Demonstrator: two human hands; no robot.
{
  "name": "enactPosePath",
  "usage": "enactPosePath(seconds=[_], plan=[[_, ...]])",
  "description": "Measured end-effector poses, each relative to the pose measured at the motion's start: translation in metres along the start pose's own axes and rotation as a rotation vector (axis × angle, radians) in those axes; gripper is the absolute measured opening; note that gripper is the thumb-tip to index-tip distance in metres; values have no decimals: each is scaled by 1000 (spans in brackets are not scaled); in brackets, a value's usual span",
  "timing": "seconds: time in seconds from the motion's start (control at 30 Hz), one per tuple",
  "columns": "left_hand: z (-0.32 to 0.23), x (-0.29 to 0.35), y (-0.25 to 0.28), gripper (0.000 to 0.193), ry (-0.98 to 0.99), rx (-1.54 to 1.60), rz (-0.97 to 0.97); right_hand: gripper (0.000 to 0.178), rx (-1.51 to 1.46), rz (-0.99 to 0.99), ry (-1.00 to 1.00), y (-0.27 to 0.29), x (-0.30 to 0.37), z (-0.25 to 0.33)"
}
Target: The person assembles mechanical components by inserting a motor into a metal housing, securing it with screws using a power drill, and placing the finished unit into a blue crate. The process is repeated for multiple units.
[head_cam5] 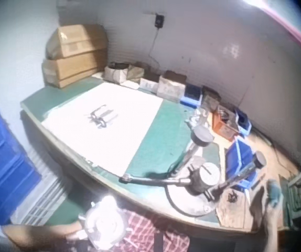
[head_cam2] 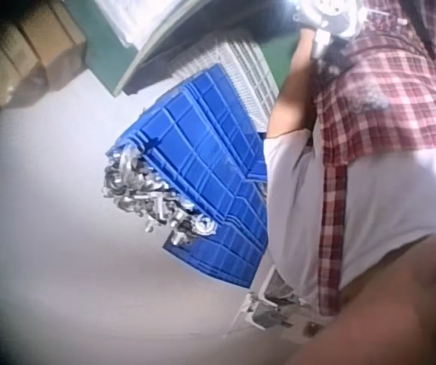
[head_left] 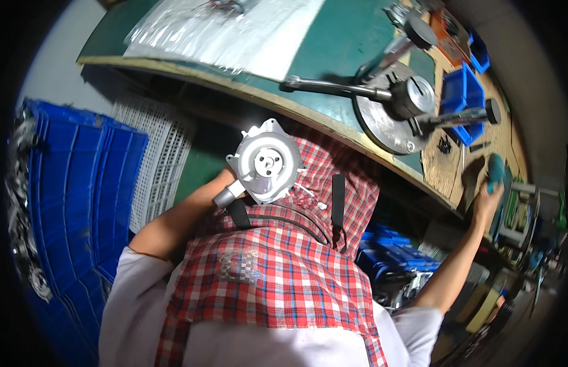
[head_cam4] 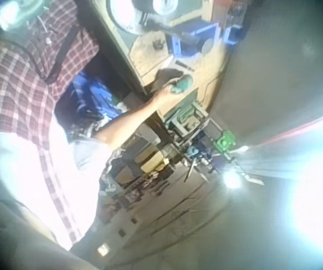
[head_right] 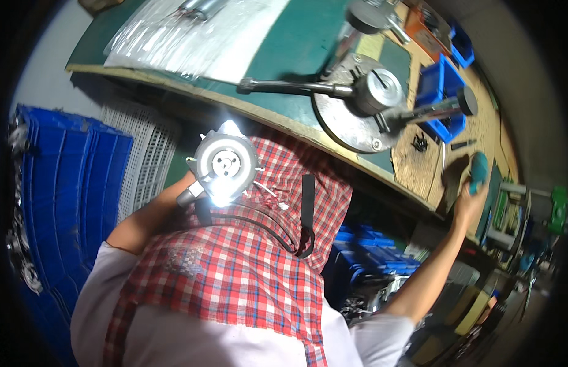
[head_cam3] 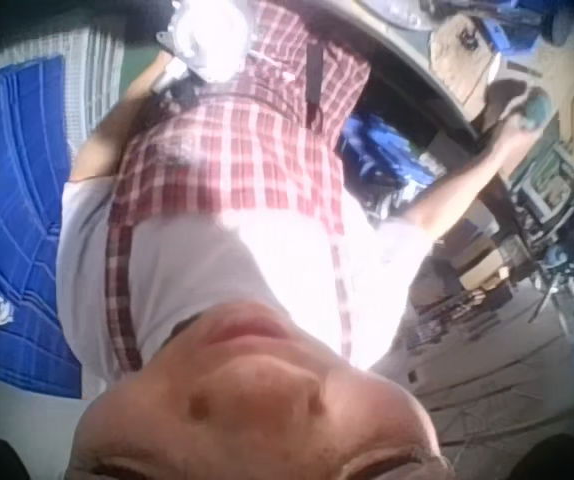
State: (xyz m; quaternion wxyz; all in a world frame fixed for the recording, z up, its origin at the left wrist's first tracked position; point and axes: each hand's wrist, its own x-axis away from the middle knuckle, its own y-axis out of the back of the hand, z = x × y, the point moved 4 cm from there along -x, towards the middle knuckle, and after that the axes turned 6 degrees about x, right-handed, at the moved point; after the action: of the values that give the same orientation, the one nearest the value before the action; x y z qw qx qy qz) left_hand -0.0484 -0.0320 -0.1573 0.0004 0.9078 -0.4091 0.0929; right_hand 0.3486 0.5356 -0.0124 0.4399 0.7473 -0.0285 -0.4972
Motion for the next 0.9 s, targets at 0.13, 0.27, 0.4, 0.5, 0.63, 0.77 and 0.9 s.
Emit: enactPosePath(seconds=[0.13,0.27,0.4,0.5,0.63,0.77,0.9], plan=[[14,6,0,64,18,-59,-20,32,-902,232,-964,112,11,97],[26,5,2,65,43,-86,2,39,-1498,373,-558,194,26,190],[35,2,5,65,61,-115,18,50,-1403,768,-461,220,72,292],[38,1,4,65,70,-134,25,54,-1131,950,-46,217,106,320],[39,0,2,66,65,-171,31,35,-1038,1026,149,210,107,344],[44,3,2,66,68,-197,23,33,-1002,974,344,212,100,346],[48,4,2,66,57,-262,37,26,-1018,1077,122,204,104,348]])
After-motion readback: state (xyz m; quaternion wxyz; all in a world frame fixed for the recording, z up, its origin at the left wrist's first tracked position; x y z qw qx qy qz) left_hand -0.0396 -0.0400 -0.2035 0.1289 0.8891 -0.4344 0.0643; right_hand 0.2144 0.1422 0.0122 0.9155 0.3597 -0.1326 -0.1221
